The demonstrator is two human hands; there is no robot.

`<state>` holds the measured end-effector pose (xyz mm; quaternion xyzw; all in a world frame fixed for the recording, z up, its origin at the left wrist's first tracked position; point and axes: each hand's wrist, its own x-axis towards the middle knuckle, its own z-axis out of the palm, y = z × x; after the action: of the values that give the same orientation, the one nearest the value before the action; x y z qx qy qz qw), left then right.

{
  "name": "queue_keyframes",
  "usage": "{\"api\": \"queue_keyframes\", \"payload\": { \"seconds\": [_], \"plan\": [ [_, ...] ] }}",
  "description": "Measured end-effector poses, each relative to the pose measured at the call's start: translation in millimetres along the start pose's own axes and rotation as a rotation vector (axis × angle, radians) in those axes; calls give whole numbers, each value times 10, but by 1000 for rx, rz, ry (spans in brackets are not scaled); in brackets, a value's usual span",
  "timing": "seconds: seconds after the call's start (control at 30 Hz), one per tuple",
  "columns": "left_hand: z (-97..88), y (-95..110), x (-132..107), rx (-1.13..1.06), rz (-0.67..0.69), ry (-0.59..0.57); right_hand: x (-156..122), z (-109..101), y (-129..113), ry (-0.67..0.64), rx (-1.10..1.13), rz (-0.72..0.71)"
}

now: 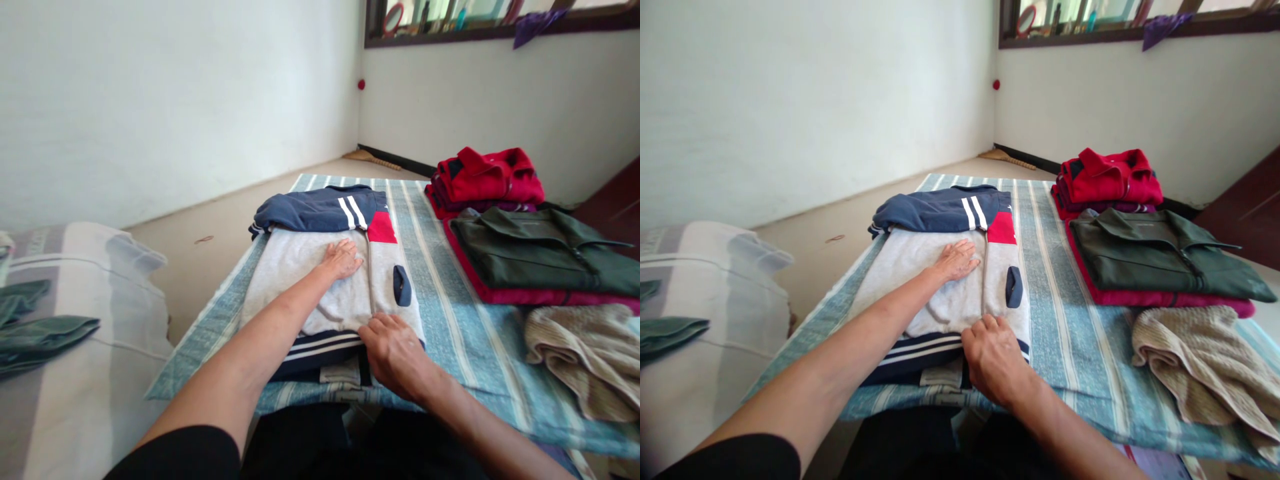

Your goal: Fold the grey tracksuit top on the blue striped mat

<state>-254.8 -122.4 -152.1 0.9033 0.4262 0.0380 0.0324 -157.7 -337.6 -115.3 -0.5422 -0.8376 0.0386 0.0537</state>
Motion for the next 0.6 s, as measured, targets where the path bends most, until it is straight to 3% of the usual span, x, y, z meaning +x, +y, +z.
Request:
{"api": "queue_keyframes", "payload": {
  "seconds": [0.37, 0.6],
  "plan": [
    [-48, -47, 59, -17, 24, -18, 247, -557, 143, -129, 103, 145],
    [-58, -90, 77, -55, 28, -43, 385, -717, 194, -82, 126, 180]
  ]
}}
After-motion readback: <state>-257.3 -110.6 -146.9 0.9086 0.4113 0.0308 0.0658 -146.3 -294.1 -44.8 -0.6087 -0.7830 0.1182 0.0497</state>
